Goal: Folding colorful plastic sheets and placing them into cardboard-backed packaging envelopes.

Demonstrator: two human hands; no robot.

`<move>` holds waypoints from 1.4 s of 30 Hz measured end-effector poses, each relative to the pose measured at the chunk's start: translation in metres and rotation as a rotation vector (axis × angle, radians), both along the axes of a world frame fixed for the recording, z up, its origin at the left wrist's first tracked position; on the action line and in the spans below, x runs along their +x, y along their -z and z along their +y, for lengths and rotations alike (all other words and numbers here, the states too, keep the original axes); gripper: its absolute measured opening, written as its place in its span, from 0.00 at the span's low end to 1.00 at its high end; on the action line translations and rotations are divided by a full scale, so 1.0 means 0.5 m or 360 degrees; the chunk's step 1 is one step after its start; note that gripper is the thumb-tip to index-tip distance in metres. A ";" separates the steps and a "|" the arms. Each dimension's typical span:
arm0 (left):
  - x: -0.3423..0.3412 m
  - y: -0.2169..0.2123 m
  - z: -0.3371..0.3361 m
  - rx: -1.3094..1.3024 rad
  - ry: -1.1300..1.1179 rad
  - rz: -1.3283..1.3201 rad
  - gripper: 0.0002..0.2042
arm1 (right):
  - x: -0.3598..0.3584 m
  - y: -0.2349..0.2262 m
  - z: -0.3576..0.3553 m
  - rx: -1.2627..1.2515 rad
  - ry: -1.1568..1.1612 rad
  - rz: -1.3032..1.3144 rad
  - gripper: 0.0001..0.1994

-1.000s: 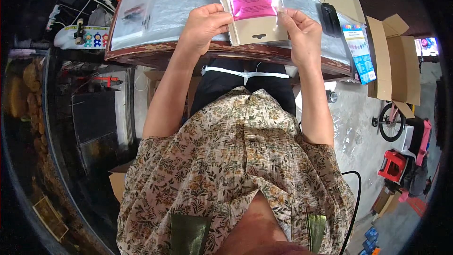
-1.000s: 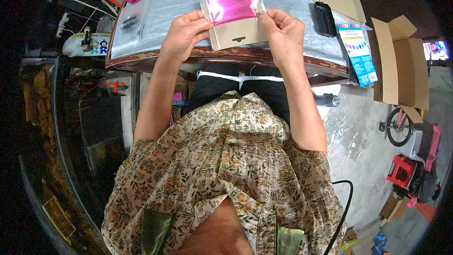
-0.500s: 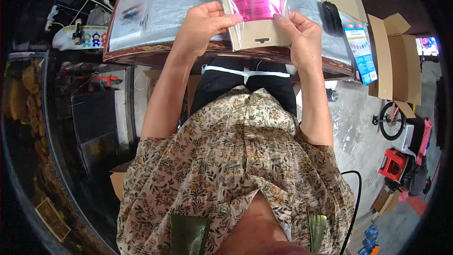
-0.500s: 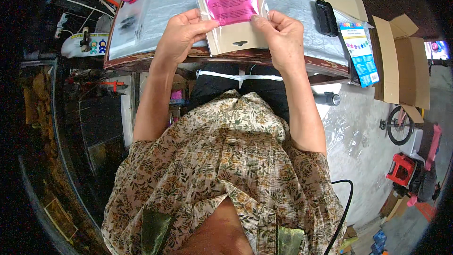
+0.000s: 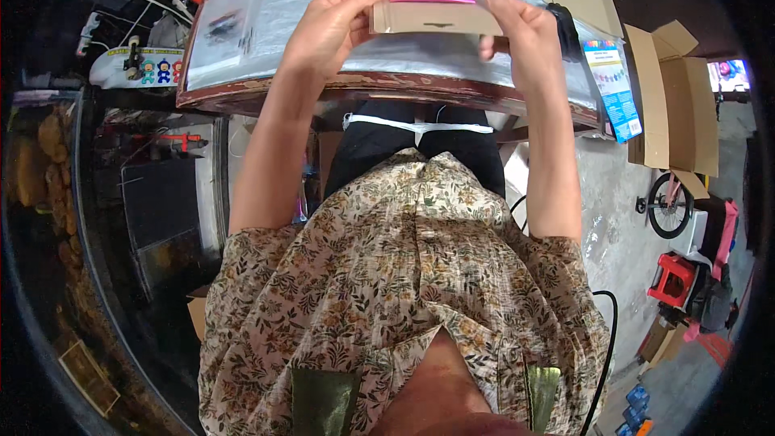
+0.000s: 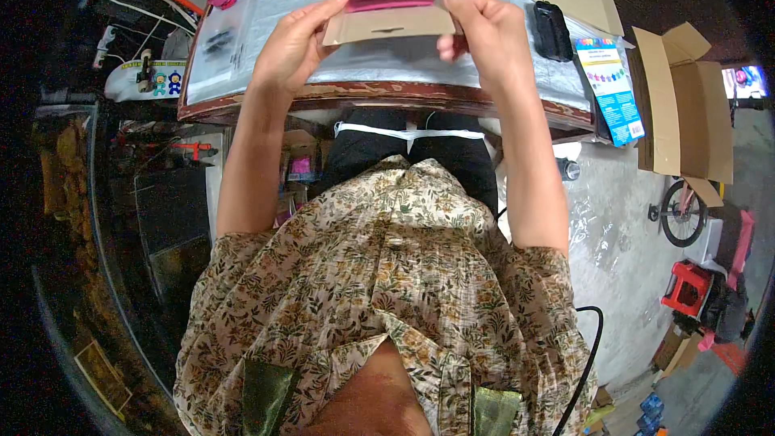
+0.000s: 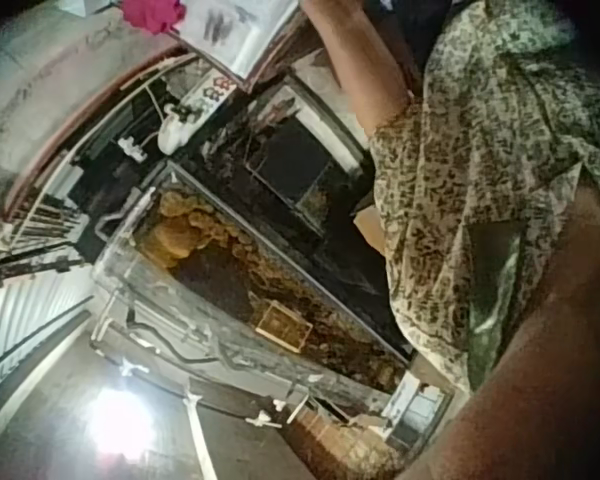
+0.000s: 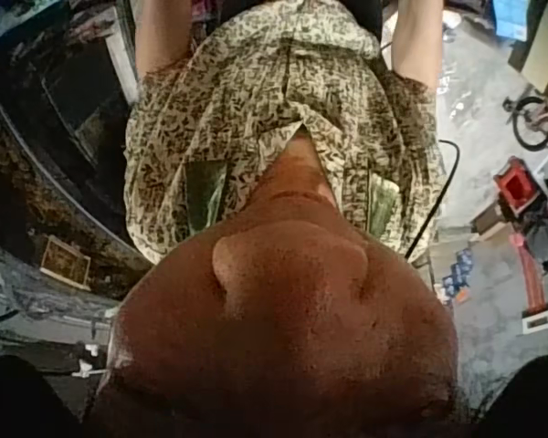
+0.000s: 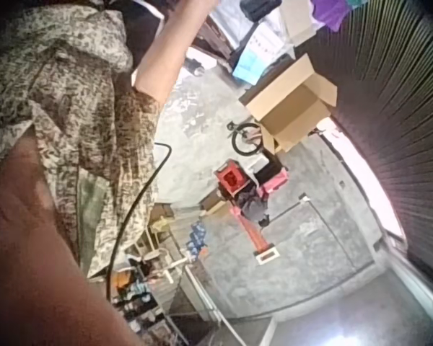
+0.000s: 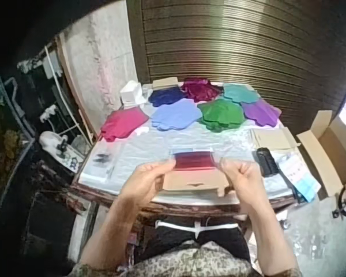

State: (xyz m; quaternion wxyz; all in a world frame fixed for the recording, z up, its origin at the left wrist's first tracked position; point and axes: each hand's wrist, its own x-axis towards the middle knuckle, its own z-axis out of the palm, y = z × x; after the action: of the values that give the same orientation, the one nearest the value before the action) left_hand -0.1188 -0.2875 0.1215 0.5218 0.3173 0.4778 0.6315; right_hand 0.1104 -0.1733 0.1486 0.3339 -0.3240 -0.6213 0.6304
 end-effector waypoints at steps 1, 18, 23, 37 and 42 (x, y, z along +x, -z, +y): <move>0.004 -0.009 0.007 -0.0020 -0.0058 0.0025 0.17 | -0.003 -0.009 0.009 -0.0056 -0.0088 0.0079 0.14; 0.000 -0.027 -0.016 0.0220 0.0089 0.0141 0.13 | -0.025 0.032 0.034 -0.0111 -0.0206 0.0188 0.10; -0.014 -0.002 -0.046 0.0388 0.0222 0.0100 0.12 | -0.019 0.033 -0.006 -0.0233 -0.0234 0.0350 0.08; -0.111 -0.037 -0.139 -0.0113 -0.0058 0.0471 0.18 | -0.029 0.007 -0.046 0.0186 -0.0753 0.0017 0.11; -0.201 0.029 -0.324 -0.0204 -0.0100 0.0281 0.30 | -0.064 0.012 -0.071 -0.0025 -0.0736 0.0223 0.14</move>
State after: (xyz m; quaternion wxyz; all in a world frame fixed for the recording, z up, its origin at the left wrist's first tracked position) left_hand -0.2192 -0.4495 0.1071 0.4769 0.3224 0.5709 0.5854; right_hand 0.0786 -0.2090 0.1426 0.2205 -0.1311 -0.6495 0.7158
